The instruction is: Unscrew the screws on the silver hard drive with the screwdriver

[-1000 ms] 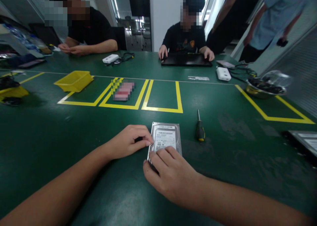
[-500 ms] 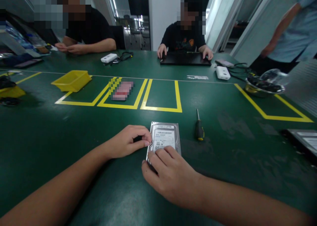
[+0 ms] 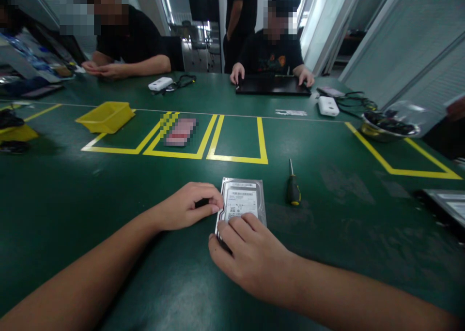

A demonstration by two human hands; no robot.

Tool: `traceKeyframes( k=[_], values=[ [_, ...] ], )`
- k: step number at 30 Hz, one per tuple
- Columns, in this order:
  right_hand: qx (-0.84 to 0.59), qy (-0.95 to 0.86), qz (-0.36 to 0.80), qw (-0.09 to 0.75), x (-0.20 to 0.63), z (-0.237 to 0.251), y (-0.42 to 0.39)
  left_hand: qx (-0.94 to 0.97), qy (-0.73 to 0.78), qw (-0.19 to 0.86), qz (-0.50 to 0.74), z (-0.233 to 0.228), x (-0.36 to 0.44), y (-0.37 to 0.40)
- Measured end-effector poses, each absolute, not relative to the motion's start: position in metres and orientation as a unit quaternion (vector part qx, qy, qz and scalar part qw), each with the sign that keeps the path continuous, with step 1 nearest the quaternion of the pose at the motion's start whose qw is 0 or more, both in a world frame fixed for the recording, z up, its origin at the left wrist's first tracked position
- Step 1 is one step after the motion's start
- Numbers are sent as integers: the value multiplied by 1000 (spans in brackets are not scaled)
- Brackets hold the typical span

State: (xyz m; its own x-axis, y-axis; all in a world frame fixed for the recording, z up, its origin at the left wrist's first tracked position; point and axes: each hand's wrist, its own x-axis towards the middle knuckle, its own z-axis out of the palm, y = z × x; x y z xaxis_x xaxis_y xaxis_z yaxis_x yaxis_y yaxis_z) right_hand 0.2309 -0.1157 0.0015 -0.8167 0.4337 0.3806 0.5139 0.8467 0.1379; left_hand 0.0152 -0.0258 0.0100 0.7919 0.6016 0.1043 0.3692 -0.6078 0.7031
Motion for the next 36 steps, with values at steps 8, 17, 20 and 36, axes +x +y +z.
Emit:
traceKeyframes(
  k=[8, 17, 20, 36],
  values=[
    [-252, -949, -110, 153, 232, 6, -116, 882, 281, 342, 164, 9, 15, -26],
    [-498, -851, -166, 21, 255, 50, -106, 885, 271, 341, 164, 9, 14, -25],
    [-611, -775, -131, -96, 273, 64, -93, 887, 272, 338, 161, 8, 14, -24],
    [-667, -723, 19, -178, 294, 46, -59, 882, 268, 357, 154, 8, 12, -23]
  ],
)
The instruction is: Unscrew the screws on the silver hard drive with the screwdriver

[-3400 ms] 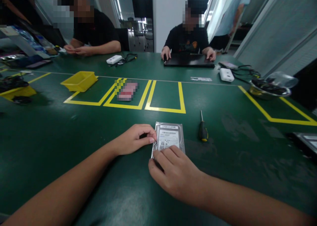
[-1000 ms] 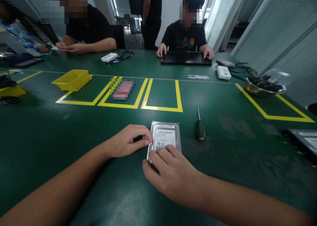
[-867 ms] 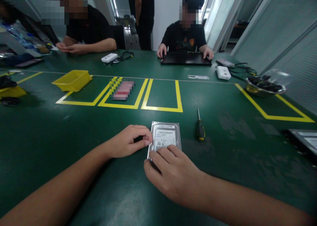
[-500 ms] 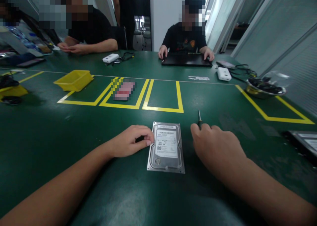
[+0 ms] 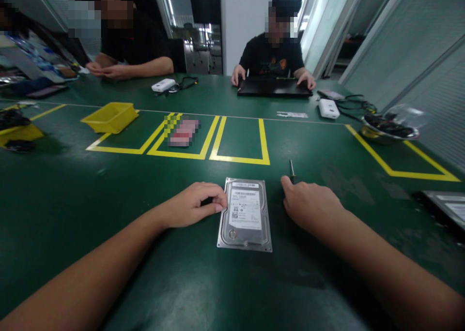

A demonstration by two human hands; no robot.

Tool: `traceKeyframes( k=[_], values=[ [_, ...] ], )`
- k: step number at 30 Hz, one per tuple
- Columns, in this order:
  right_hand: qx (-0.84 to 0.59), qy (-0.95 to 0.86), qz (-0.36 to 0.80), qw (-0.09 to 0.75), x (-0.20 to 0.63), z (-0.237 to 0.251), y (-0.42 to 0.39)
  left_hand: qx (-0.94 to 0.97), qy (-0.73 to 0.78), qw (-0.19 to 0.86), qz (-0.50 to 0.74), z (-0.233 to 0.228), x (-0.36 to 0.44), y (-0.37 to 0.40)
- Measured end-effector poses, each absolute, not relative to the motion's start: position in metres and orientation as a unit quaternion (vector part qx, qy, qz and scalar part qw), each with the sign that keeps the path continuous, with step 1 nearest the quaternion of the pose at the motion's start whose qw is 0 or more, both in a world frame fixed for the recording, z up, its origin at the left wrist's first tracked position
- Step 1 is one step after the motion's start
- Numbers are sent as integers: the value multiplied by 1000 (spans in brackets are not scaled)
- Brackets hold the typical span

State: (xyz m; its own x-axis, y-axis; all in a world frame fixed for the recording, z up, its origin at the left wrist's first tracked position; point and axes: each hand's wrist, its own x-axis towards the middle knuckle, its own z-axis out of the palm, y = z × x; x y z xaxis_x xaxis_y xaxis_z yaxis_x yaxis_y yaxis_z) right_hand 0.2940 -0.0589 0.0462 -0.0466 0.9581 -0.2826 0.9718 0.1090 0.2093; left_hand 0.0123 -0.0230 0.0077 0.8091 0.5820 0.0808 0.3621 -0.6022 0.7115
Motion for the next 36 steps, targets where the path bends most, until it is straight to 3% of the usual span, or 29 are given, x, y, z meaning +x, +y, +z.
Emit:
traceKeyframes(
  k=[10, 16, 20, 24, 36],
  values=[
    [683, 717, 56, 130, 300, 82, -57, 877, 265, 367, 163, 5, 12, -22],
    [594, 797, 22, -110, 294, 115, -79, 876, 263, 370, 167, 4, 11, -22],
    [495, 844, -24, -203, 286, 133, -92, 876, 266, 366, 165, 5, 11, -23],
    [431, 874, -28, -223, 273, 148, -95, 875, 269, 366, 168, 5, 12, -23],
    [424, 869, -32, -254, 251, 158, -98, 874, 273, 355, 188, 7, 11, -26]
  ],
)
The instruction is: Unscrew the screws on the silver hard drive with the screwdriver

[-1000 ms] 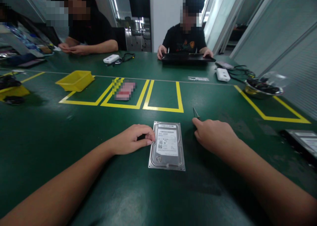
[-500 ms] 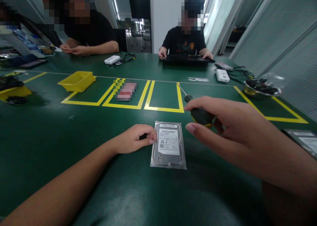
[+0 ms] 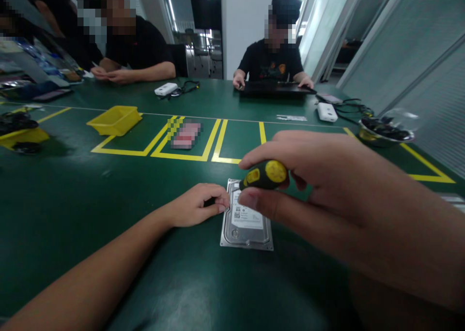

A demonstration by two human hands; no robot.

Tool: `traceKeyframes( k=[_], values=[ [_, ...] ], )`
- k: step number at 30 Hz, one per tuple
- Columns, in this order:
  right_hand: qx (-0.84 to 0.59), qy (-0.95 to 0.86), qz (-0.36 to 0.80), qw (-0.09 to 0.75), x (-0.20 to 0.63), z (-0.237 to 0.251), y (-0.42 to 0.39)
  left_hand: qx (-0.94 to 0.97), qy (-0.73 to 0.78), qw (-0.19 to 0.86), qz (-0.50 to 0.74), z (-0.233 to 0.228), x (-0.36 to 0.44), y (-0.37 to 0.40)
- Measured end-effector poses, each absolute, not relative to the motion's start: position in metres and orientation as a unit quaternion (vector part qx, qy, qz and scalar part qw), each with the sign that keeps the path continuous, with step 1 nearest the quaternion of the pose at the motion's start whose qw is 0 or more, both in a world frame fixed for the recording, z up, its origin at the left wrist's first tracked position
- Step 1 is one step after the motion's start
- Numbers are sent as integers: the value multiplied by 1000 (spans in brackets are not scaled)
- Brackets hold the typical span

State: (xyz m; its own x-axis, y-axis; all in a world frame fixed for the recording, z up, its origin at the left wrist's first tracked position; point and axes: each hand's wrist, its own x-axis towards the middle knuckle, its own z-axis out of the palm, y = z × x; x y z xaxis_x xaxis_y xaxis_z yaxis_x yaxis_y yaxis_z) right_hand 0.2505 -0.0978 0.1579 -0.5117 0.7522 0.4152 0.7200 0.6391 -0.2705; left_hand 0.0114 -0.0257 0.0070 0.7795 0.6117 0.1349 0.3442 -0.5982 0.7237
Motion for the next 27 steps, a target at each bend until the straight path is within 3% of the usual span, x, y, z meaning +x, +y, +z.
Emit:
traceKeyframes(
  k=[27],
  values=[
    [-409, -881, 68, 231, 248, 146, -71, 878, 284, 344, 172, 5, 11, -25]
  ],
)
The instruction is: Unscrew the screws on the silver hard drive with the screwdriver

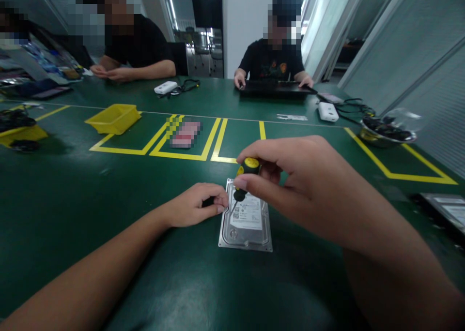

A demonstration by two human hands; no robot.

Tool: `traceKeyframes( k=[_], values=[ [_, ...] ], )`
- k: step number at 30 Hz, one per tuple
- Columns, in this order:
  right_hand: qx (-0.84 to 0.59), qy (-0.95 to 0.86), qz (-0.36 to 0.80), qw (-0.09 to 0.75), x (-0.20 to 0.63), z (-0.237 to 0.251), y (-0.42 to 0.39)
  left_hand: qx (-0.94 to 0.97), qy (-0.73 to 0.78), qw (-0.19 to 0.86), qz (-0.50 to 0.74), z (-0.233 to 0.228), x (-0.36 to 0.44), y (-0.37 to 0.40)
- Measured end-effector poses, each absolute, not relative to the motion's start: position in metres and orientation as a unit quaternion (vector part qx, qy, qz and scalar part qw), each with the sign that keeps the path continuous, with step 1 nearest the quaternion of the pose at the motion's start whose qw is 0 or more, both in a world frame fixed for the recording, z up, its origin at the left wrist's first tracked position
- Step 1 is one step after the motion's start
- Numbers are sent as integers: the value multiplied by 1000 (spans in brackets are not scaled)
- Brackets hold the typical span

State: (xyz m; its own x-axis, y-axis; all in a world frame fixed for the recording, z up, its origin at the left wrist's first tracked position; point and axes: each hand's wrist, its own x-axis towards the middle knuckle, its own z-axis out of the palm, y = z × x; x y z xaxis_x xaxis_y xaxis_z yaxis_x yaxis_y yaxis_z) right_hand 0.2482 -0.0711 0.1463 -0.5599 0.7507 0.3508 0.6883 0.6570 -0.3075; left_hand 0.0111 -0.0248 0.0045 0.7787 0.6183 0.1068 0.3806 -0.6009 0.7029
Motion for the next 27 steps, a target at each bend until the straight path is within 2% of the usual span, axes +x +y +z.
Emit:
traceKeyframes(
  k=[27],
  values=[
    [-416, -877, 62, 232, 237, 132, -62, 876, 285, 348, 173, 4, 12, -24]
  ],
)
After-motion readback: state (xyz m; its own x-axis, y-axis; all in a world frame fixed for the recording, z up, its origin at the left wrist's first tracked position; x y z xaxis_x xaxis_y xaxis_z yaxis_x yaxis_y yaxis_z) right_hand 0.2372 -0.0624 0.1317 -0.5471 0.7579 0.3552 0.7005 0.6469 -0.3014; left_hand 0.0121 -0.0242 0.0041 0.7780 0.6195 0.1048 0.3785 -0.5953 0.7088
